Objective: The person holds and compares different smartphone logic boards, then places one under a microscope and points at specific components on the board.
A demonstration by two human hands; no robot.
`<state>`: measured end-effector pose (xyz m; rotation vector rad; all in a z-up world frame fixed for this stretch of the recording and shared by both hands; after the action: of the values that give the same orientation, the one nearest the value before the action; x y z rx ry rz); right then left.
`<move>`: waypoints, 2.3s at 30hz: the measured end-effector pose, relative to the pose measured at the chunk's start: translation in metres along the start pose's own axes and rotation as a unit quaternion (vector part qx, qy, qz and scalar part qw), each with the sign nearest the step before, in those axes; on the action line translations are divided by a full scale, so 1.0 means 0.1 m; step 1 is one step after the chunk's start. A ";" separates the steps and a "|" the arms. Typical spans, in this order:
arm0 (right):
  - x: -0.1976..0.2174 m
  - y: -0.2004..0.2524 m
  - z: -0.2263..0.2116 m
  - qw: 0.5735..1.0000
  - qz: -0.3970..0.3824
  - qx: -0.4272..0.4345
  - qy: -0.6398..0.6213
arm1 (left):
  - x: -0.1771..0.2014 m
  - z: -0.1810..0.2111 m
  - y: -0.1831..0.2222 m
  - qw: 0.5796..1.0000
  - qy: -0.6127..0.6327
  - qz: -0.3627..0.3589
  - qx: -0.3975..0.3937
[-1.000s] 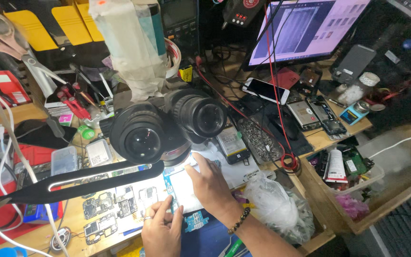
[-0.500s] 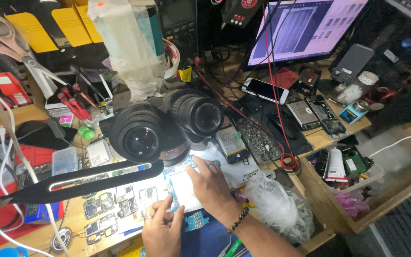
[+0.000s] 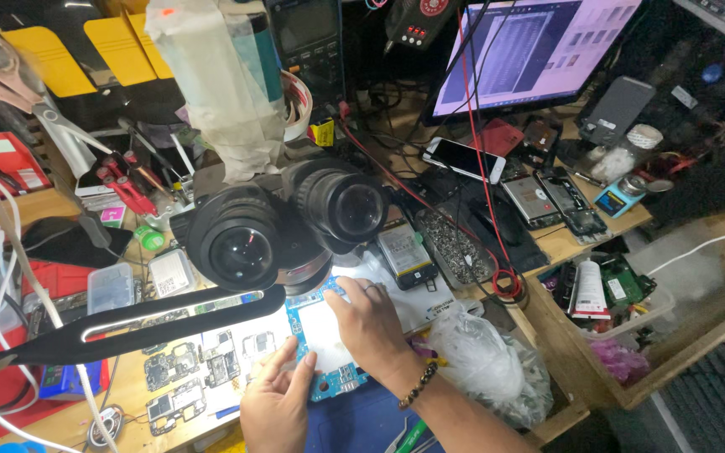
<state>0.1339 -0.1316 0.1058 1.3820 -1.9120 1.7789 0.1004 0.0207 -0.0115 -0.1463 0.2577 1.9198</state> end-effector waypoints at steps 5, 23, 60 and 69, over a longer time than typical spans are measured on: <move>-0.07 0.01 0.07 1.000 -0.005 -0.010 0.001 | 0.05 -0.01 0.00 0.994 -0.069 0.029 0.077; -0.10 0.03 0.11 1.000 0.011 0.001 -0.004 | 0.04 -0.05 -0.01 0.993 -0.016 0.032 0.112; 0.57 0.38 0.09 0.867 -0.102 -0.241 -0.423 | 0.35 0.84 0.79 0.936 -0.270 0.031 -0.224; 0.65 0.45 0.01 0.892 -0.098 -0.230 -0.376 | 0.43 -0.26 1.15 0.891 0.248 -0.114 0.363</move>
<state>0.0663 -0.1707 0.1187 2.1361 -2.1959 0.6328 -0.0224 0.0143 -0.0341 -0.1535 1.2253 1.4130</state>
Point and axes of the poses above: each hand's wrist, its own y-axis away from the middle knuckle, its own x-axis out of the back of the hand, z = x × y, the point moved 9 cm from there along -y, towards the middle knuckle, and after that the axes turned 10 degrees about z, right-handed, at the moved point
